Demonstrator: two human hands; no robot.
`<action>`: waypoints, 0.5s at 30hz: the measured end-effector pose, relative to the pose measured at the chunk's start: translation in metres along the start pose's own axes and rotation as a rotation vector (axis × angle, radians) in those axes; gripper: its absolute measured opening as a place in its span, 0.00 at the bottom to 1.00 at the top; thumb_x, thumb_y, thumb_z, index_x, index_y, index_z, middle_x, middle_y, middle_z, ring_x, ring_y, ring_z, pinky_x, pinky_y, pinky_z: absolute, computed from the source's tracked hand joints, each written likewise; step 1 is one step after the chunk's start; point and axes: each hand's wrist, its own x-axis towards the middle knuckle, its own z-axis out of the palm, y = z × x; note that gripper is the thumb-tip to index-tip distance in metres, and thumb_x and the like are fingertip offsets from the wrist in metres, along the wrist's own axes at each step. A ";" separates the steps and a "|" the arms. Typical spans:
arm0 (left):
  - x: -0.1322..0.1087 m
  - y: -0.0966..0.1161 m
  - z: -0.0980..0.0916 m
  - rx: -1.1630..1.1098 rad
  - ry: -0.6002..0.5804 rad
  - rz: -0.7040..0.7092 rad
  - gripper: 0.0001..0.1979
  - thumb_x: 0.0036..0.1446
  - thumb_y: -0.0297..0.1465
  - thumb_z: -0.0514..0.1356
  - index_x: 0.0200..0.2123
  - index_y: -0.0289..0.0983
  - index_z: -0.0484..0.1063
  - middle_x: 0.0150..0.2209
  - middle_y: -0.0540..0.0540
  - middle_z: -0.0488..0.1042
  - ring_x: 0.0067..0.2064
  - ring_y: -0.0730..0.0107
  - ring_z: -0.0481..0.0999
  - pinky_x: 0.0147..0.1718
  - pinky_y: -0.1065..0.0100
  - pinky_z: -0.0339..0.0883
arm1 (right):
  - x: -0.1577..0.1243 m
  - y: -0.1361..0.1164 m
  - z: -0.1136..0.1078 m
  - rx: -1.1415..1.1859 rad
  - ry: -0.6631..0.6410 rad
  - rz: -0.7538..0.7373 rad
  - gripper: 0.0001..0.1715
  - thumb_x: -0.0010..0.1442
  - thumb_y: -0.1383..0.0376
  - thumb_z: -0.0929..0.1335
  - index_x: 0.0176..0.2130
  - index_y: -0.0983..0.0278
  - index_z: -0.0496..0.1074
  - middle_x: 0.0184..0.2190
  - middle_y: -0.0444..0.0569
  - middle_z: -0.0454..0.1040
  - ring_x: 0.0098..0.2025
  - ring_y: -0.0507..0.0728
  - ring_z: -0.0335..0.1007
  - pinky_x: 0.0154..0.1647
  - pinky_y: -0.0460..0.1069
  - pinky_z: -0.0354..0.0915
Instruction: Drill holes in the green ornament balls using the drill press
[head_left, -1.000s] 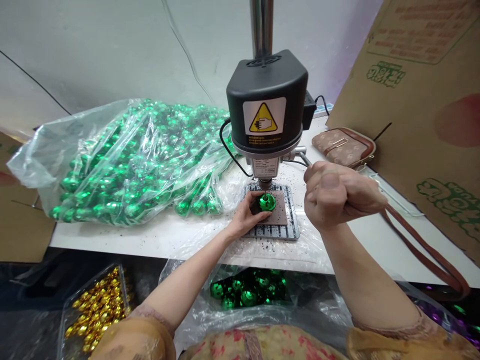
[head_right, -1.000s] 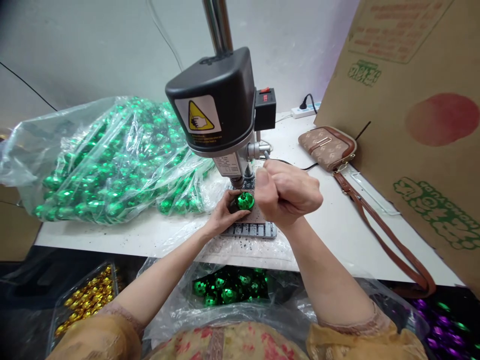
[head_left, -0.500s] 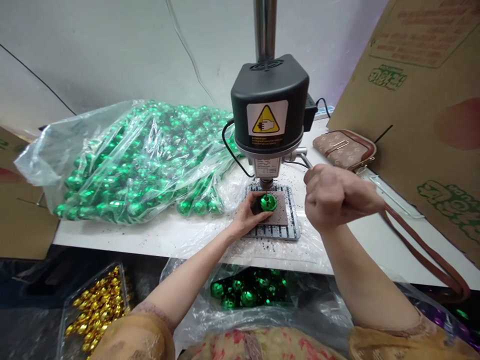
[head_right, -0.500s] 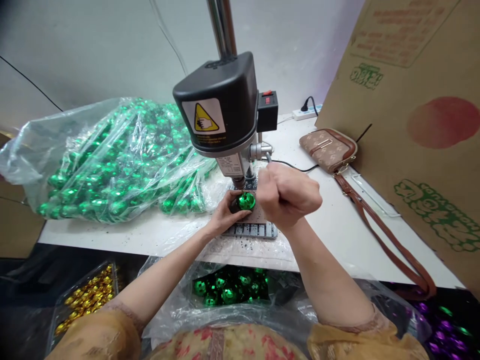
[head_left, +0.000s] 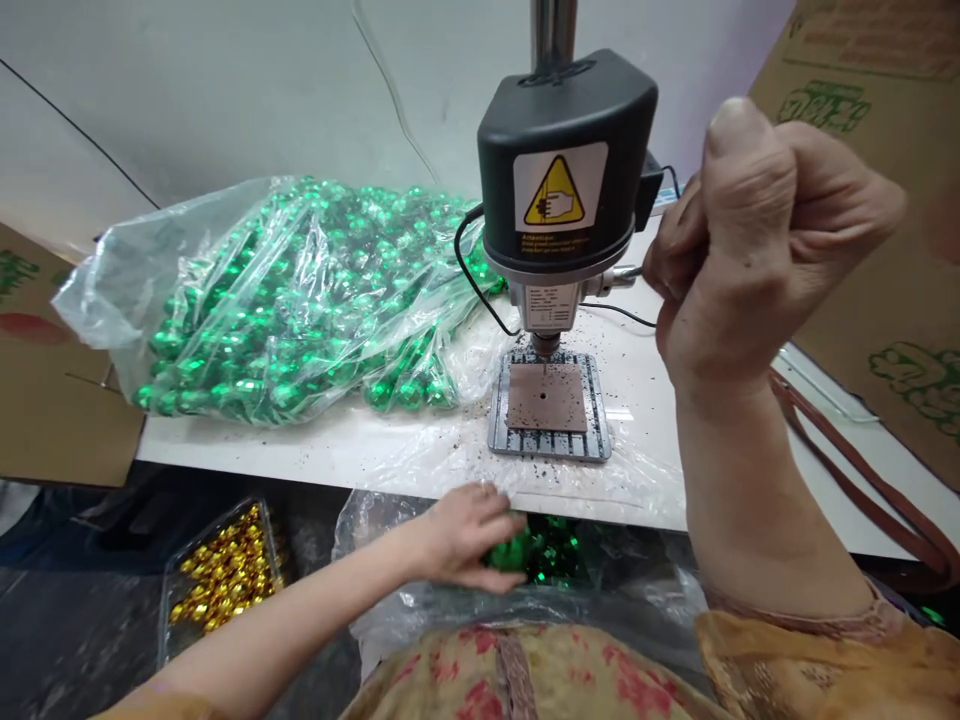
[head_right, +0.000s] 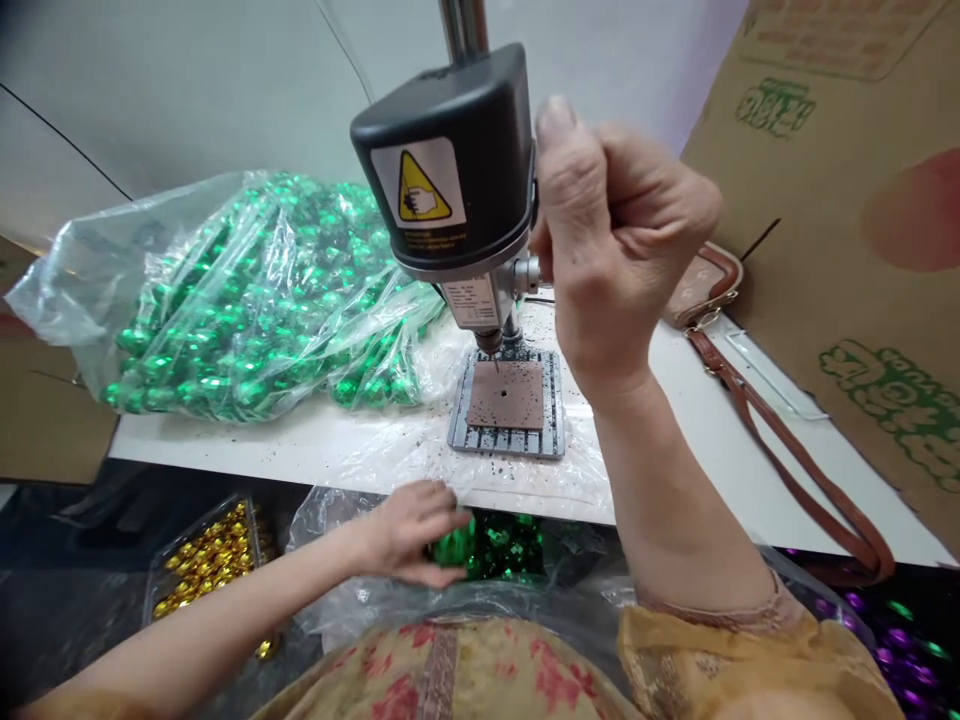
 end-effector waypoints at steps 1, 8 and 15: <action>-0.015 0.006 0.000 0.043 -0.075 0.005 0.19 0.56 0.45 0.69 0.50 0.47 0.78 0.31 0.47 0.79 0.30 0.61 0.73 0.26 0.60 0.62 | 0.000 0.000 0.000 0.004 -0.009 0.010 0.26 0.65 0.70 0.68 0.18 0.61 0.60 0.13 0.37 0.54 0.15 0.45 0.49 0.20 0.48 0.47; -0.027 -0.006 -0.025 0.098 -0.126 -0.022 0.12 0.64 0.31 0.59 0.48 0.49 0.76 0.34 0.48 0.80 0.35 0.62 0.75 0.33 0.60 0.72 | -0.003 -0.006 -0.001 -0.025 0.002 0.051 0.25 0.64 0.72 0.67 0.17 0.62 0.61 0.14 0.37 0.53 0.16 0.44 0.50 0.20 0.49 0.45; 0.099 -0.132 -0.069 -0.059 0.301 -0.527 0.13 0.53 0.19 0.53 0.37 0.39 0.71 0.38 0.45 0.79 0.41 0.63 0.78 0.45 0.61 0.71 | -0.006 -0.009 -0.001 -0.101 0.014 0.082 0.26 0.65 0.68 0.68 0.17 0.62 0.61 0.13 0.36 0.53 0.16 0.45 0.50 0.20 0.50 0.47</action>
